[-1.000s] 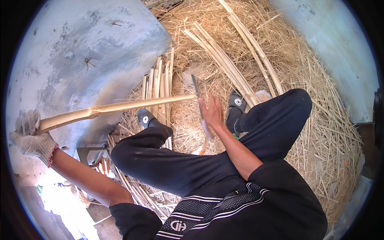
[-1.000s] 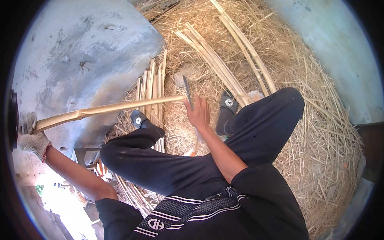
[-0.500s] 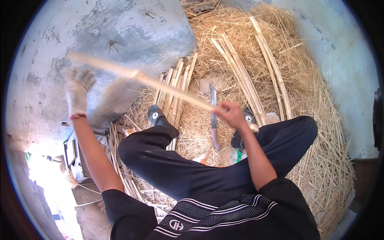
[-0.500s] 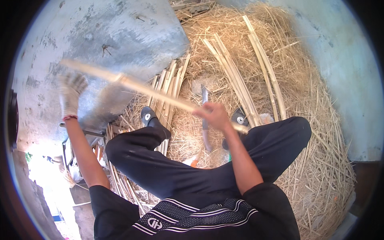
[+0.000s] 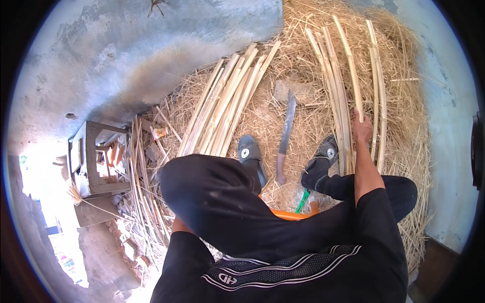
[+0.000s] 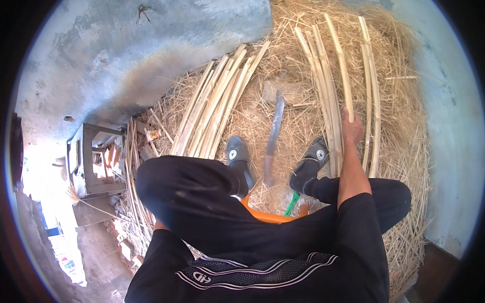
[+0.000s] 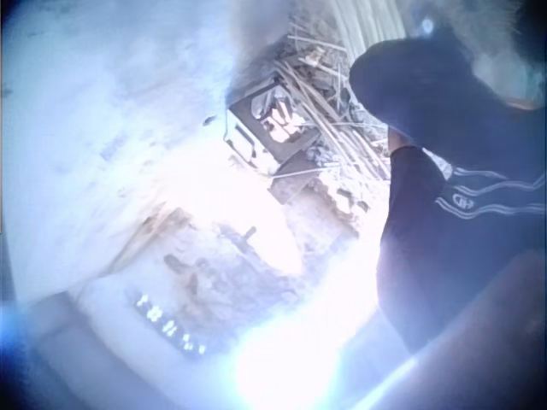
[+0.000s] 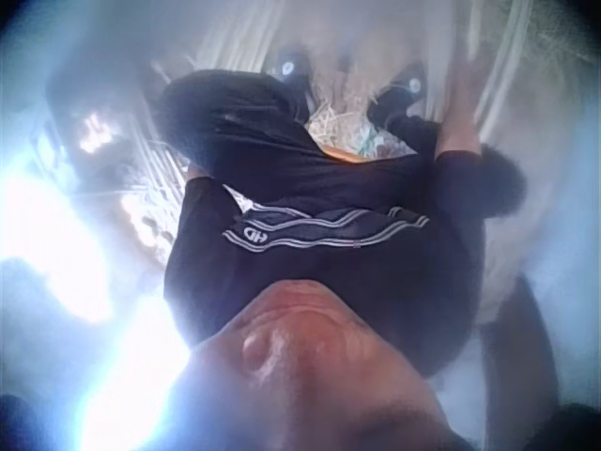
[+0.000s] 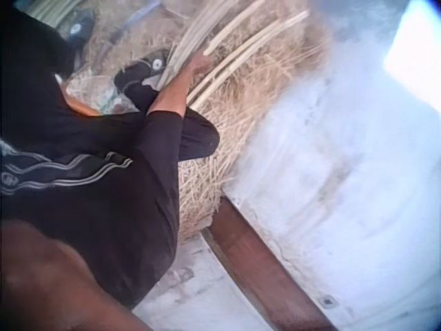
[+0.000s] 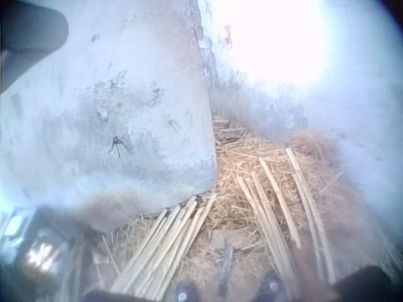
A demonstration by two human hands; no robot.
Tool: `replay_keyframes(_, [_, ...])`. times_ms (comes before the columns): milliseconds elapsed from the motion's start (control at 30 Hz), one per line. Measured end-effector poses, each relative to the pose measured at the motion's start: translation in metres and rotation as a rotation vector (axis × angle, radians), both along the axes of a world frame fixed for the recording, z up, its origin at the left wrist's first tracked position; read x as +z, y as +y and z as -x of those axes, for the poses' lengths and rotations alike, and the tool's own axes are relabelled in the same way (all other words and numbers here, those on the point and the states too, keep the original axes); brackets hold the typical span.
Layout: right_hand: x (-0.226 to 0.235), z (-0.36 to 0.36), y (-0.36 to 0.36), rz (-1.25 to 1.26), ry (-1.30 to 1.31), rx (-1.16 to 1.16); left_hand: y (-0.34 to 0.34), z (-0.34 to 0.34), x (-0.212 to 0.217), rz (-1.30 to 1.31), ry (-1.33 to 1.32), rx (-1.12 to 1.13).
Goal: The person sits on a straw-covered floor and uses a machete to split long bamboo poles into thin strips. They hold the bamboo with a gloved left hand and repeatedly strike it with the machete in their right hand, separating the material into smaller pieces.
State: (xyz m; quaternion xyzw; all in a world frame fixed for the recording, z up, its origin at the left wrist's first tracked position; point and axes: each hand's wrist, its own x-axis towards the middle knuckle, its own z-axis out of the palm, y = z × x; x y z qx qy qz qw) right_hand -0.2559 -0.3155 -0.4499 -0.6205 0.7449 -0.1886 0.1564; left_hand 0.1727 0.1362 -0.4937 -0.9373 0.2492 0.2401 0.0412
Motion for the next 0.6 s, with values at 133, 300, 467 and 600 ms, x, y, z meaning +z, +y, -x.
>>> replay_keyframes(133, [0.004, -0.011, -0.017, -0.002, 0.069, 0.070, 0.019, 0.007, -0.038, -0.058, 0.039, 0.040])
replay_keyframes(300, [0.028, -0.017, -0.050, 0.096, 0.085, 0.174, -0.002, 0.007, -0.066, -0.038, 0.071, 0.006])
replay_keyframes(467, [-0.022, -0.009, -0.024, 0.015, 0.113, 0.237, 0.013, 0.002, -0.074, -0.034, 0.064, 0.040])
replay_keyframes(600, [-0.058, 0.016, 0.031, -0.130, 0.149, 0.118, 0.009, 0.003, -0.073, -0.026, 0.070, 0.016])
